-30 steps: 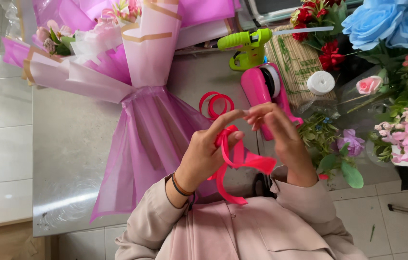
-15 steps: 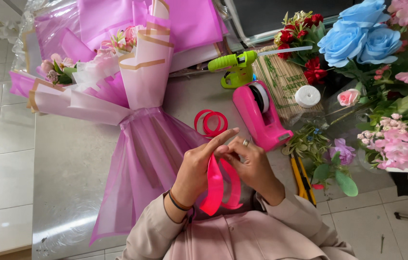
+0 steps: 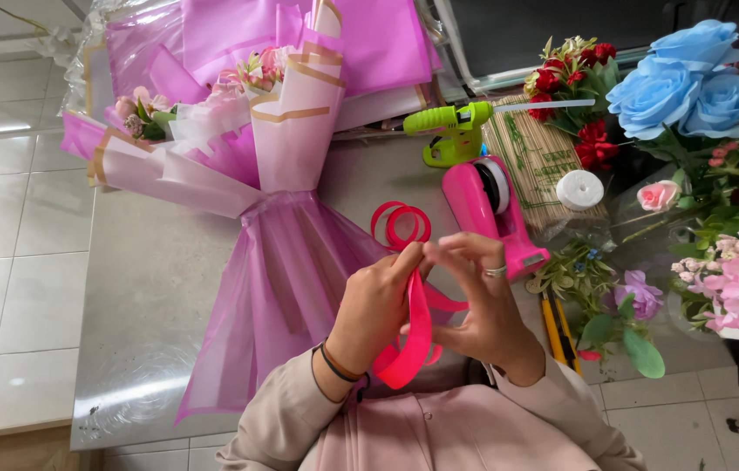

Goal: The person cuts a pink ribbon, ties it around the base of a wrapped flower bouquet, and uses a hot glue gun to secure the ribbon in place. The person then trims the ribbon ends with scissors.

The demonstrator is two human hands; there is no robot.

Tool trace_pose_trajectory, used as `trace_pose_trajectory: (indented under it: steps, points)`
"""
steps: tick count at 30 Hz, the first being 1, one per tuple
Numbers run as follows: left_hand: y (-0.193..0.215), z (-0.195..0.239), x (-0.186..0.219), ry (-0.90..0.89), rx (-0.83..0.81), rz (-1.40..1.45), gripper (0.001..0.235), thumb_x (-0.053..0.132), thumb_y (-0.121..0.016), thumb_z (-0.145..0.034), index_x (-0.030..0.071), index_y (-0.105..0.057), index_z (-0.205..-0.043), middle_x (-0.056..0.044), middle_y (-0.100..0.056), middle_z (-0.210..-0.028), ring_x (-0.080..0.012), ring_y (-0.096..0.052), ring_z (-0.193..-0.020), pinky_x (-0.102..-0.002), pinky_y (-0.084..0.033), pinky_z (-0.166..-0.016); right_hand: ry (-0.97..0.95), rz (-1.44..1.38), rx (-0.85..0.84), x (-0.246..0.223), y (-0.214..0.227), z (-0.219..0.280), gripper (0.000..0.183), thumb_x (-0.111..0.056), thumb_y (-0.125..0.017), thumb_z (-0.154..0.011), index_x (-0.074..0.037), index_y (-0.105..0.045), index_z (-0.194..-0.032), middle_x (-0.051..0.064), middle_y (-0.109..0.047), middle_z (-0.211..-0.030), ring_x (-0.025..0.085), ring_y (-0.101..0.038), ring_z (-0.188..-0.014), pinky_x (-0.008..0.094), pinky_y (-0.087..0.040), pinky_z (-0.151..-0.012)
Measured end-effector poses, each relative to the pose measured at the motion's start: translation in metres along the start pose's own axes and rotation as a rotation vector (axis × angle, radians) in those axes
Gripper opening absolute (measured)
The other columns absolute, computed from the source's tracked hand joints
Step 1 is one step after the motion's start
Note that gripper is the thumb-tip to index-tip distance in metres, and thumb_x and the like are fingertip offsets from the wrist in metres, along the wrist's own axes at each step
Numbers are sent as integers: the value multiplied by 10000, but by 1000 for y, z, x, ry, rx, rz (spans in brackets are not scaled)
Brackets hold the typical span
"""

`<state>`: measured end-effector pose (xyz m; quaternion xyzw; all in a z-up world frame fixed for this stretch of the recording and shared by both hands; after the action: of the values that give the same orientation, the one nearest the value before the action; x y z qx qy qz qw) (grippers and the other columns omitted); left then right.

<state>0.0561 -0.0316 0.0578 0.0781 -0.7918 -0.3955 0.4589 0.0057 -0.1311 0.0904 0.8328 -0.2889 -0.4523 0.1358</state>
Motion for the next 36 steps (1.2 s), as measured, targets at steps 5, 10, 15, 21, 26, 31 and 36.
trace_pose_trajectory:
  steps: [5,10,15,21,26,31,36]
  points:
    - [-28,2,-10,-54,-72,-34,101,251,-459,-942,154,-474,-966,-136,-572,-606,-362,-622,-574,-474,-495,-520,172,69,120,-17,10,-8,106,-173,-654,-818,-116,-726,-871,22,-681,-900,180,-625,-779,306,-514,-719]
    - [-23,1,-6,-98,-119,175,106,232,-447,-931,136,-463,-972,-156,-584,-651,-400,-622,-638,-479,-495,-554,85,-156,261,-8,20,1,263,-239,-563,-880,-44,-706,-776,88,-687,-795,200,-637,-734,318,-537,-698]
    - [-7,-1,-7,-63,-94,457,176,255,-370,-973,196,-522,-1040,-116,-622,-668,-368,-631,-637,-407,-520,-581,-48,-385,110,29,4,3,301,-314,-512,-920,-45,-613,-1011,96,-569,-1095,200,-492,-1072,354,-394,-936]
    - [16,-9,19,-76,-45,592,245,213,-358,-970,149,-556,-1100,-161,-622,-675,-430,-590,-601,-446,-516,-584,-195,-349,-23,67,-28,23,327,-254,-668,-809,-38,-539,-1017,88,-515,-1042,223,-511,-970,362,-437,-843]
    - [-22,2,-39,46,100,597,227,253,-419,-976,165,-629,-982,-80,-417,-437,-171,-416,-419,-308,-442,-465,-301,-47,608,35,-20,27,223,-217,-786,-738,-87,-614,-682,54,-610,-619,70,-529,-686,260,-468,-671]
    - [0,0,-26,130,63,589,291,321,-393,-974,161,-624,-901,-50,-460,-474,-165,-402,-434,-284,-409,-469,-225,195,101,68,-42,46,64,-177,-684,-819,-161,-678,-881,40,-682,-755,268,-649,-751,377,-518,-705]
    - [11,-6,-17,310,-148,587,322,429,-424,-910,189,-555,-1081,-75,-674,-649,-220,-587,-601,-355,-471,-642,-179,18,23,46,-28,16,337,-214,-745,-777,-66,-577,-1030,89,-560,-940,285,-544,-893,385,-433,-844]
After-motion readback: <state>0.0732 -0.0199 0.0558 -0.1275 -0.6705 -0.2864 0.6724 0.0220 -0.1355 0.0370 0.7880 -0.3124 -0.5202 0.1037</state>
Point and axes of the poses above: each hand's wrist, its own z-axis away from the middle knuckle, its own y-axis out of the back of the hand, x = y × z, the point moved 8 cm from there along -z, towards the middle knuckle
